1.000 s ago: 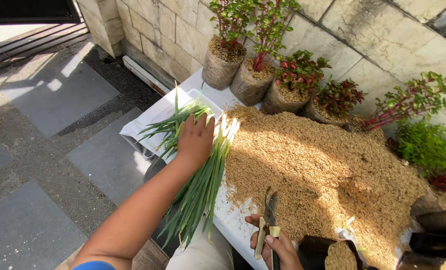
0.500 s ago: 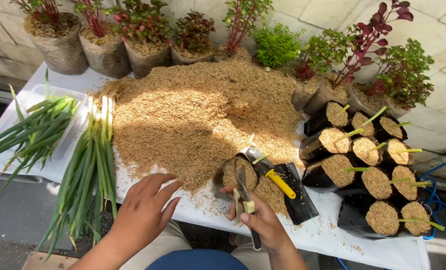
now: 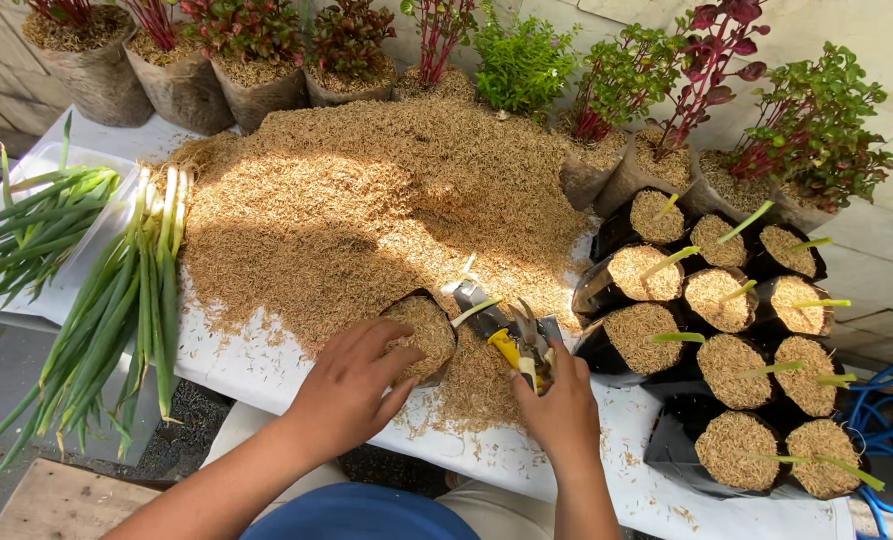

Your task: The person prepares and pots green onions by trimming the roots and tops with shears, placing the trimmed stems into a black planting bag filled with rice hulls, and using a hand trowel to add more hulls around the stem.

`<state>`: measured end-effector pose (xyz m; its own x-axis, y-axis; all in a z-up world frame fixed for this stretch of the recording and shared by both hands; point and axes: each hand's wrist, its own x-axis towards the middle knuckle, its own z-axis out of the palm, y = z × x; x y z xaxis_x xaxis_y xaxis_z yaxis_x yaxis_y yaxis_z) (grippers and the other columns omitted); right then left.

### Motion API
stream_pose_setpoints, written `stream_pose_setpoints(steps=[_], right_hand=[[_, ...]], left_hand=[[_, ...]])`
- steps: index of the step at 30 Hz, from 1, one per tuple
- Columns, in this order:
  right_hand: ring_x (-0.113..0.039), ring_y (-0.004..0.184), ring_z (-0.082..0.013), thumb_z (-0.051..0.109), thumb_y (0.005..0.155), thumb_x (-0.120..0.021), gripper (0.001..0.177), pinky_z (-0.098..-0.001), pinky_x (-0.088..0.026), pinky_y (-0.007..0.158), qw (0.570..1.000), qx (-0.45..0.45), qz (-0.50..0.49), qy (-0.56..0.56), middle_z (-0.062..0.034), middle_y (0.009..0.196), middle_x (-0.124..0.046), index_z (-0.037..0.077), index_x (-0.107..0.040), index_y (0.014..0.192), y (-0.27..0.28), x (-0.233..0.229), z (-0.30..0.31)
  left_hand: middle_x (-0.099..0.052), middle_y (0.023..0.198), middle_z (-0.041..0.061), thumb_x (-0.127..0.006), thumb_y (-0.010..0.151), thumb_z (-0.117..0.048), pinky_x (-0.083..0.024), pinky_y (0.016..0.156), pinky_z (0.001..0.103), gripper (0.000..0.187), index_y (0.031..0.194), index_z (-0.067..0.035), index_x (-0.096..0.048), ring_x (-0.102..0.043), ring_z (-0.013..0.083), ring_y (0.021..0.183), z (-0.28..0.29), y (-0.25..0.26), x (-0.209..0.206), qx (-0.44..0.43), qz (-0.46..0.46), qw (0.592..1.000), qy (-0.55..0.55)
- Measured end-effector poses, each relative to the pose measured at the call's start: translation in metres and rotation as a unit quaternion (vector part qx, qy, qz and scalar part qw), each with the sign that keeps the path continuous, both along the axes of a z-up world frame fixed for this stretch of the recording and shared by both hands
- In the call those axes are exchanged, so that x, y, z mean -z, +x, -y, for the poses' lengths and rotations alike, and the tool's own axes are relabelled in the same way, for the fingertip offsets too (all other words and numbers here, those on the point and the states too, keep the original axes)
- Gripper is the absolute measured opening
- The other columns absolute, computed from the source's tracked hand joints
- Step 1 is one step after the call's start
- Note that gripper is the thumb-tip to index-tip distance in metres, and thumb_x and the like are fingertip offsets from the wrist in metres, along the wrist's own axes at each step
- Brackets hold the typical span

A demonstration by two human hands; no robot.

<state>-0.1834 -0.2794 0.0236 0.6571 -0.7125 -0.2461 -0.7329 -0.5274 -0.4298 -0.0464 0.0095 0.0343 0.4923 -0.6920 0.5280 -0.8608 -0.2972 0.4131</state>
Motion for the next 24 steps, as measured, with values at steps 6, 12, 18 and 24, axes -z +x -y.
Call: stream_pose_setpoints(steps=[6,12,18,24], right_hand=[[-0.057,0.148,-0.0457,0.056,0.101,-0.073,0.091,-0.0629,-0.057,0.109,0.996,-0.059,-0.049,-0.055,-0.0214,0.161,-0.053,0.013,-0.039,0.174,0.053,0.041,0.04],[-0.056,0.15,-0.0446,0.064,0.105,-0.062,0.086,-0.0648,-0.057,0.109,0.981,-0.056,-0.166,-0.084,-0.02,0.163,-0.051,0.018,-0.036,0.173,0.09,0.064,0.062],[-0.056,0.151,-0.0436,0.058,0.106,-0.066,0.081,-0.0608,-0.052,0.117,0.968,-0.071,-0.222,-0.089,-0.0195,0.165,-0.053,0.027,-0.037,0.174,0.104,0.061,0.067],[-0.044,0.159,-0.0373,0.05,0.108,-0.057,0.067,-0.0577,-0.039,0.128,0.972,-0.096,-0.162,-0.14,-0.0112,0.172,-0.047,0.029,-0.046,0.171,0.097,0.088,0.069]], left_hand=[[-0.071,0.142,0.01,-0.08,0.103,-0.034,-0.051,0.108,0.054,0.027,0.126,-0.019,-0.079,-0.062,0.037,0.141,0.019,0.002,0.016,0.01,0.006,1.0,0.028],[-0.069,0.15,0.011,-0.073,0.107,-0.029,-0.048,0.118,0.057,0.027,0.132,-0.02,-0.076,-0.06,0.0395,0.148,-0.005,0.013,0.025,-0.003,-0.011,1.0,-0.012],[-0.07,0.147,0.015,-0.071,0.107,-0.022,-0.049,0.123,0.061,0.025,0.13,-0.015,-0.078,-0.06,0.0437,0.147,-0.029,0.026,0.038,-0.006,-0.065,0.996,-0.067],[-0.069,0.147,0.015,-0.07,0.107,-0.02,-0.05,0.123,0.059,0.025,0.129,-0.015,-0.079,-0.062,0.0417,0.146,-0.036,0.036,0.053,0.007,-0.098,0.991,-0.086]])
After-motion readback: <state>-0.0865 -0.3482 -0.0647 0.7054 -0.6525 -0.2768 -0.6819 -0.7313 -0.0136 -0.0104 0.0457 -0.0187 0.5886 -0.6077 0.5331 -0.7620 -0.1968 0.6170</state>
